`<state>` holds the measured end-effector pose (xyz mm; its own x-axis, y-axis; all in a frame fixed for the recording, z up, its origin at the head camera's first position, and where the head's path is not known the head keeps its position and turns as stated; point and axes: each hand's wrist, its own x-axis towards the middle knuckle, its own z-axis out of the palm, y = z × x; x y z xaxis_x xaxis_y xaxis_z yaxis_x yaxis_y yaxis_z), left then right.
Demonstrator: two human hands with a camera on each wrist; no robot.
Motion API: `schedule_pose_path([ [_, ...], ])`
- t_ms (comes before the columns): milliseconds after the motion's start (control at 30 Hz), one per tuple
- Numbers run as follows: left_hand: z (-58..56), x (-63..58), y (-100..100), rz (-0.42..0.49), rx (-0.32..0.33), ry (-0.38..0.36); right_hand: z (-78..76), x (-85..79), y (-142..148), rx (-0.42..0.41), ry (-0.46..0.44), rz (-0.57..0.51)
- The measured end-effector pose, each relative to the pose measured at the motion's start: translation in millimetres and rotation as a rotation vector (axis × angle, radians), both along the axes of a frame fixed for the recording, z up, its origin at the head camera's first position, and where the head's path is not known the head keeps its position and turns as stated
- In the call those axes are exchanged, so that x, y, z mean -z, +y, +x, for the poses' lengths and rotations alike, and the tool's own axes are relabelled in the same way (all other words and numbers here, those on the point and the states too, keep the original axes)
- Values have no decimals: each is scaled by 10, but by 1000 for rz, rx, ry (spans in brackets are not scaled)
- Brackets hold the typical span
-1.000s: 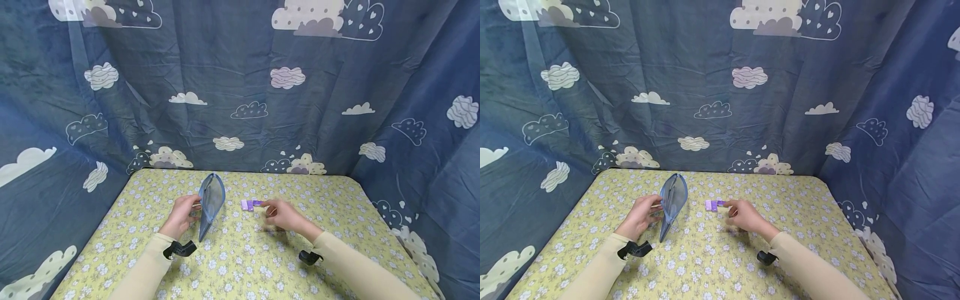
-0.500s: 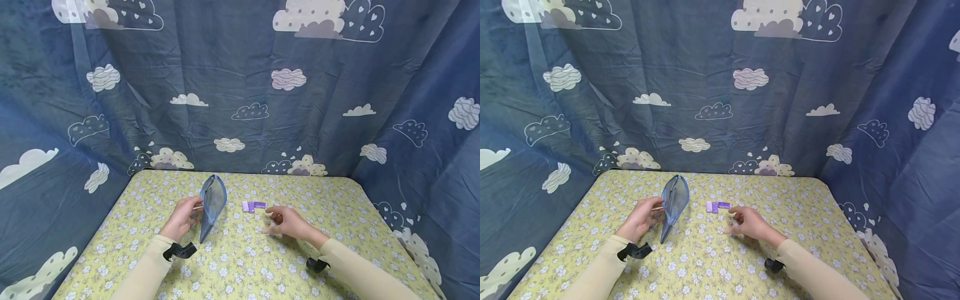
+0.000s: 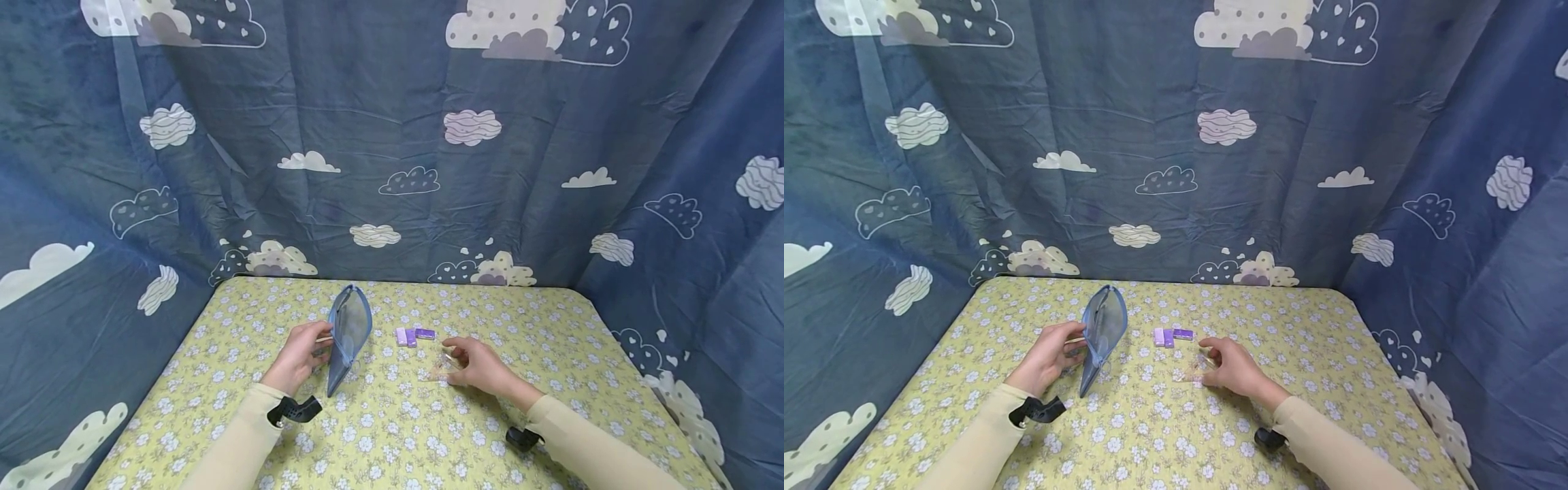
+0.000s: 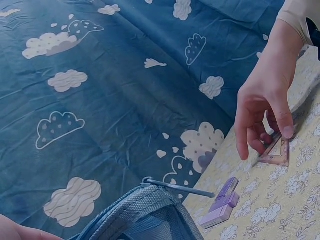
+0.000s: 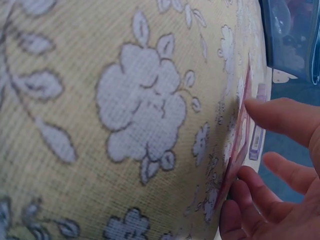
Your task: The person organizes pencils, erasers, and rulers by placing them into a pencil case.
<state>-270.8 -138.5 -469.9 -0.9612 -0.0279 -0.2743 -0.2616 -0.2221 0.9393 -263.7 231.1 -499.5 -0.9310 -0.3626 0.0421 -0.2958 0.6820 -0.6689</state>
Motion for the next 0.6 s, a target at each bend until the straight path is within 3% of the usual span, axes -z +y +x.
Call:
schedule_pose_path([
  [600,24,-21,10,28,11,-2,-4,22,-16,82,-55,-6],
])
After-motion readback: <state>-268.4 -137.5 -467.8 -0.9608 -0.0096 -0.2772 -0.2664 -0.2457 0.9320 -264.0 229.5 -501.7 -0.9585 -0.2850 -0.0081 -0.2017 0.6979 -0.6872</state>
